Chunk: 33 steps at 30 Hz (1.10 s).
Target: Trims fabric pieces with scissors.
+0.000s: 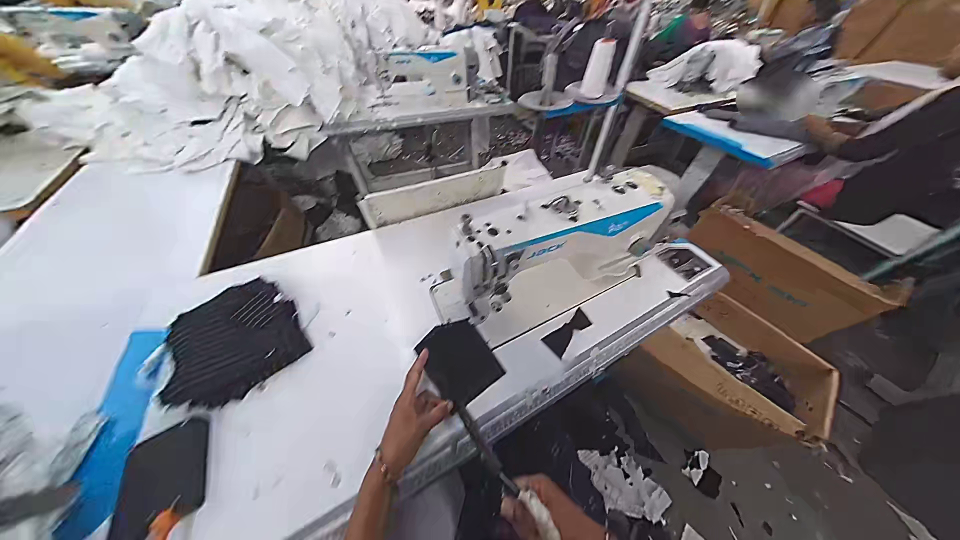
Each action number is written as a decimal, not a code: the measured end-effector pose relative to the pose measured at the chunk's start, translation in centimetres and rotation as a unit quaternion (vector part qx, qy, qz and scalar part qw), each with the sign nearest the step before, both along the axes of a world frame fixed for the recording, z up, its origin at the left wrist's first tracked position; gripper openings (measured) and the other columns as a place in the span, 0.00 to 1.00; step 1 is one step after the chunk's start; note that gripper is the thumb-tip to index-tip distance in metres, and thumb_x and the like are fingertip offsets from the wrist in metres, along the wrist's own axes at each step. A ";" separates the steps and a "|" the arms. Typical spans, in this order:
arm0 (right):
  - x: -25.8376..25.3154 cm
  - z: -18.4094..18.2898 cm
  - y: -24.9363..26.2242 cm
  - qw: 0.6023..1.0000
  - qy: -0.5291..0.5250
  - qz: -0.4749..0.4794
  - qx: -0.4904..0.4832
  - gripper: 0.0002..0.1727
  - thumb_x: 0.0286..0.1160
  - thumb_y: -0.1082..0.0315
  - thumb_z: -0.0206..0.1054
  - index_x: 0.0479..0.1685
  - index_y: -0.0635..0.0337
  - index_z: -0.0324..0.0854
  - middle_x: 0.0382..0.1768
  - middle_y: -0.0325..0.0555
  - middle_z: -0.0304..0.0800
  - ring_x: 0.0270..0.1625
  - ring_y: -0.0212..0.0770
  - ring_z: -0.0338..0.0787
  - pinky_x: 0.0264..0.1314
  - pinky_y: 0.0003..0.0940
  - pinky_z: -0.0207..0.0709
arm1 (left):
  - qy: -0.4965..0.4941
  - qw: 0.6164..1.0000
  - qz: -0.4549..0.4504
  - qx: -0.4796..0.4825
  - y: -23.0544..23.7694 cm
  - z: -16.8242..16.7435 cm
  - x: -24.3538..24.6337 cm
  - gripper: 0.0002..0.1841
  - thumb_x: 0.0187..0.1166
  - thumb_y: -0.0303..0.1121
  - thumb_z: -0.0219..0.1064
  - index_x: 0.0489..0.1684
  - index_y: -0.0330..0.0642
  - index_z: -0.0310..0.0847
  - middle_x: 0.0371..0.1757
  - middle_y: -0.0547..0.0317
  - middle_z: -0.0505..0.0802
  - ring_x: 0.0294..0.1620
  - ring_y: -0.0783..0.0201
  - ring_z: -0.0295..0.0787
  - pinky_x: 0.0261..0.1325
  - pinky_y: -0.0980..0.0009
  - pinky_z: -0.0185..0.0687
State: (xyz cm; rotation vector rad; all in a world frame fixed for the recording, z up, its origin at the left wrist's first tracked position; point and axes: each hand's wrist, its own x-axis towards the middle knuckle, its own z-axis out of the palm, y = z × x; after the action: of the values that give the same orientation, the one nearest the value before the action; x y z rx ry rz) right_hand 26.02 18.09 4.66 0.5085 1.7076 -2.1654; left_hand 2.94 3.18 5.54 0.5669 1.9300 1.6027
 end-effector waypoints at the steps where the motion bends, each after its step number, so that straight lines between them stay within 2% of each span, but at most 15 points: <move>1: 0.0 0.0 0.0 1.000 -0.006 -0.001 -0.015 0.12 0.84 0.56 0.62 0.34 0.51 0.78 0.16 0.23 0.74 0.17 0.20 0.73 0.21 0.19 0.70 | -0.009 1.000 -0.007 -0.004 0.0 0.3 0.0 0.56 0.63 0.22 0.76 0.95 0.38 0.38 0.61 0.44 0.89 0.28 0.73 0.89 0.41 0.74 0.88; 2: 0.0 0.1 0.0 1.000 -0.012 0.001 -0.025 0.12 0.83 0.54 0.63 0.34 0.49 0.77 0.15 0.22 0.74 0.16 0.20 0.73 0.20 0.19 0.69 | -0.016 1.000 -0.008 0.001 0.1 0.4 0.0 0.57 0.63 0.20 0.76 0.95 0.38 0.35 0.69 0.42 0.84 0.28 0.74 0.89 0.41 0.75 0.88; 3: 0.0 0.0 0.1 0.999 -0.014 0.001 -0.034 0.13 0.81 0.52 0.64 0.33 0.48 0.77 0.15 0.22 0.74 0.16 0.20 0.73 0.20 0.18 0.69 | -0.025 0.999 -0.016 0.012 0.1 0.4 0.0 0.59 0.63 0.19 0.75 0.96 0.39 0.30 0.82 0.40 0.73 0.29 0.76 0.89 0.42 0.77 0.88; 4: 0.0 -0.1 0.2 0.999 -0.015 0.003 -0.039 0.14 0.79 0.49 0.66 0.33 0.47 0.77 0.15 0.22 0.74 0.15 0.19 0.73 0.19 0.17 0.68 | -0.038 0.999 -0.029 0.026 0.0 0.3 -0.1 0.62 0.63 0.17 0.75 0.96 0.40 0.24 0.92 0.41 0.58 0.29 0.79 0.89 0.42 0.78 0.88; 5: 0.0 -0.2 0.3 0.999 -0.015 0.003 -0.046 0.16 0.77 0.47 0.68 0.32 0.47 0.77 0.14 0.22 0.74 0.15 0.20 0.73 0.18 0.17 0.68 | -0.049 0.997 -0.037 0.037 0.0 0.2 -0.2 0.63 0.63 0.17 0.75 0.95 0.41 0.21 0.94 0.43 0.51 0.29 0.80 0.89 0.42 0.79 0.89; 7: 0.0 -0.3 0.7 0.998 -0.017 0.007 -0.057 0.17 0.76 0.45 0.69 0.32 0.46 0.76 0.14 0.22 0.73 0.14 0.20 0.73 0.17 0.17 0.68 | -0.057 0.996 -0.045 0.049 0.1 0.3 -0.4 0.64 0.63 0.16 0.75 0.95 0.41 0.19 0.96 0.44 0.46 0.28 0.81 0.88 0.41 0.80 0.88; 14: 0.4 0.5 2.3 0.996 -0.052 0.037 -0.057 0.19 0.75 0.42 0.69 0.32 0.45 0.75 0.14 0.22 0.74 0.14 0.19 0.73 0.16 0.15 0.67 | -0.074 0.994 -0.060 0.052 0.0 0.3 -0.5 0.65 0.64 0.16 0.75 0.95 0.43 0.16 0.96 0.46 0.41 0.29 0.81 0.88 0.42 0.80 0.89; 18: -0.5 1.2 2.4 0.995 -0.059 0.048 -0.065 0.18 0.74 0.42 0.70 0.32 0.45 0.75 0.14 0.22 0.74 0.13 0.20 0.74 0.16 0.15 0.69 | -0.086 0.991 -0.069 0.072 0.0 0.2 -0.6 0.65 0.63 0.14 0.74 0.95 0.43 0.17 0.96 0.47 0.41 0.32 0.80 0.90 0.43 0.80 0.89; 22: -1.5 1.1 2.1 0.996 -0.043 0.038 -0.072 0.19 0.74 0.41 0.70 0.31 0.44 0.76 0.14 0.23 0.74 0.13 0.20 0.74 0.16 0.16 0.69 | -0.082 0.992 -0.083 0.049 -0.1 0.5 -0.5 0.64 0.64 0.15 0.74 0.95 0.45 0.17 0.96 0.47 0.42 0.33 0.79 0.90 0.43 0.79 0.89; 33: -1.2 0.3 1.0 0.998 -0.024 -0.003 -0.055 0.16 0.77 0.51 0.71 0.28 0.46 0.74 0.13 0.24 0.73 0.13 0.20 0.73 0.17 0.16 0.68 | -0.075 0.992 -0.100 0.028 -0.1 0.6 -0.4 0.64 0.65 0.15 0.74 0.95 0.46 0.16 0.96 0.48 0.45 0.33 0.80 0.90 0.43 0.80 0.89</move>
State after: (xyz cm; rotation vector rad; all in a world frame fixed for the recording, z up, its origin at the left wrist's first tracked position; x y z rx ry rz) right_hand 24.86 19.04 4.97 0.5322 1.5531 -2.2185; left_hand 2.57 3.13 6.12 0.6240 1.6678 1.5304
